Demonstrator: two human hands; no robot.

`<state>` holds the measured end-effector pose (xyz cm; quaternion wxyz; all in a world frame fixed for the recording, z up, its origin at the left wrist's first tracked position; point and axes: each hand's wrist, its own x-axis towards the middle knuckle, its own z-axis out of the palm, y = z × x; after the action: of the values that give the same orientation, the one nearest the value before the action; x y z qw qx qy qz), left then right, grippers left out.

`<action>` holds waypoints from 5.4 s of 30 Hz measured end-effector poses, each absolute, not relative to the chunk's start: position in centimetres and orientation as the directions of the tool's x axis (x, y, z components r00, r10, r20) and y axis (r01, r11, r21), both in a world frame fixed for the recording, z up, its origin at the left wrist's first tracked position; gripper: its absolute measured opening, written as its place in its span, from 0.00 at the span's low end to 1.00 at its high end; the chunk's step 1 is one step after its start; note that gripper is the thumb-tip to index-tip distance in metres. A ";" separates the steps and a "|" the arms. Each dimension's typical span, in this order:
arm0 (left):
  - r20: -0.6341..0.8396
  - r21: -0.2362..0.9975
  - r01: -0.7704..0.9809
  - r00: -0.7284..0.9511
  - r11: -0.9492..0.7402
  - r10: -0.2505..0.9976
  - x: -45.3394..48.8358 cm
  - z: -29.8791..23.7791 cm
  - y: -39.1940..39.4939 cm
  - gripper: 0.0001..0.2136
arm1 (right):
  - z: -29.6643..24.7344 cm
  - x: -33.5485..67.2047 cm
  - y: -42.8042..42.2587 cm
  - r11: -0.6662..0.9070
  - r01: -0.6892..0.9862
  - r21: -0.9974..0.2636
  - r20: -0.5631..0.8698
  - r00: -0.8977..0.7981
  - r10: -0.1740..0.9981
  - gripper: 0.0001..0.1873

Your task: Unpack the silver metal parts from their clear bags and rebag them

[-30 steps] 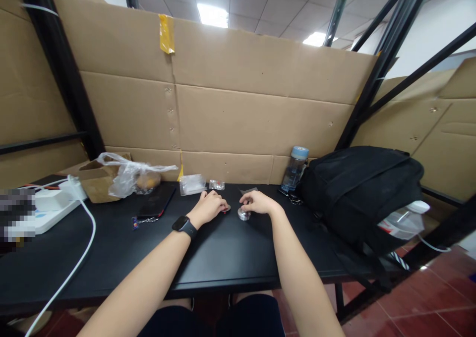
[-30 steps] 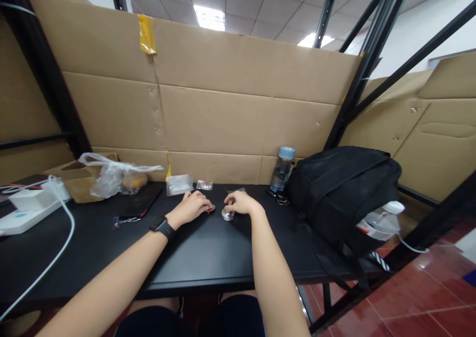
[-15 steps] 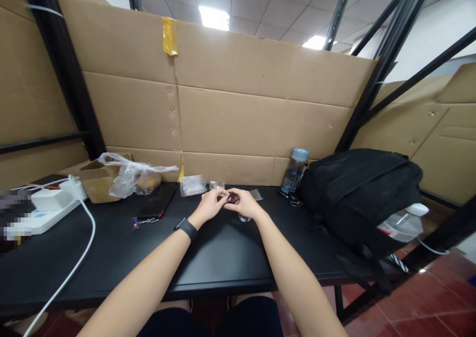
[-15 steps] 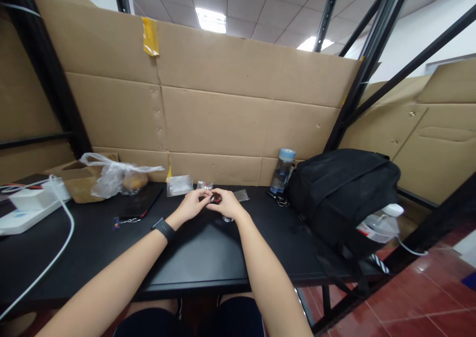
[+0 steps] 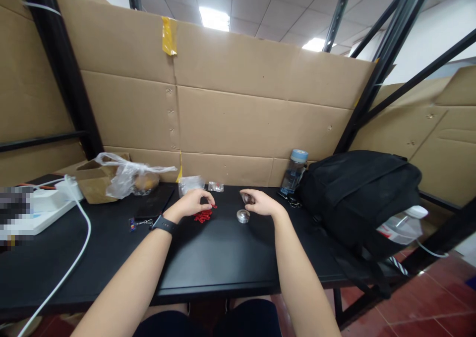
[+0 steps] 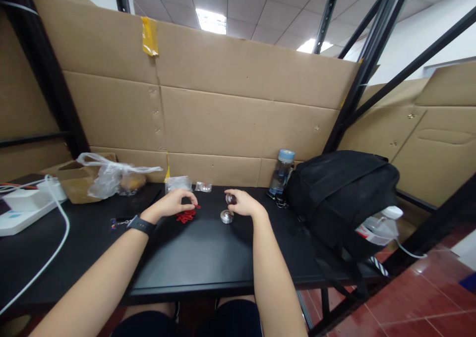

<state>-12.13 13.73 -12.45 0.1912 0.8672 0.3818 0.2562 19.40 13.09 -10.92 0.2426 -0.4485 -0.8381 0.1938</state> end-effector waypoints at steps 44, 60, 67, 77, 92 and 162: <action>0.401 0.336 0.668 0.537 -0.664 0.742 -11.2 -12.1 13.1 0.12 | -14.9 19.8 16.4 0.126 0.891 -0.436 0.095 -0.094 0.991 0.24; 0.376 0.382 0.747 0.411 -0.543 0.830 -12.7 -12.7 14.2 0.12 | -14.0 18.6 15.6 0.197 0.929 -0.315 0.320 -0.091 0.943 0.14; 0.557 0.570 0.588 0.237 -0.574 0.796 -12.5 -12.9 14.5 0.27 | -12.9 15.0 14.4 0.588 0.647 -0.486 0.515 -0.332 0.790 0.12; 0.535 0.580 0.497 0.367 -0.646 0.761 -10.0 -11.9 12.9 0.09 | -13.1 12.6 13.2 0.677 0.505 -0.536 0.546 -0.404 0.734 0.10; 0.470 0.327 0.936 -0.039 -0.133 0.882 -14.2 -15.9 16.2 0.15 | -13.3 13.9 14.1 0.526 0.690 -0.496 0.505 -0.264 0.822 0.07; 0.533 0.613 0.664 0.052 -0.428 0.845 -6.3 -14.3 12.5 0.14 | -12.8 13.1 14.8 0.426 -0.026 -0.904 0.424 -0.159 0.891 0.17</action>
<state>-6.34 12.55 -14.32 0.1014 0.7182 0.5252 0.4451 13.06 14.79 -12.77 0.5527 -0.3387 -0.6383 0.4151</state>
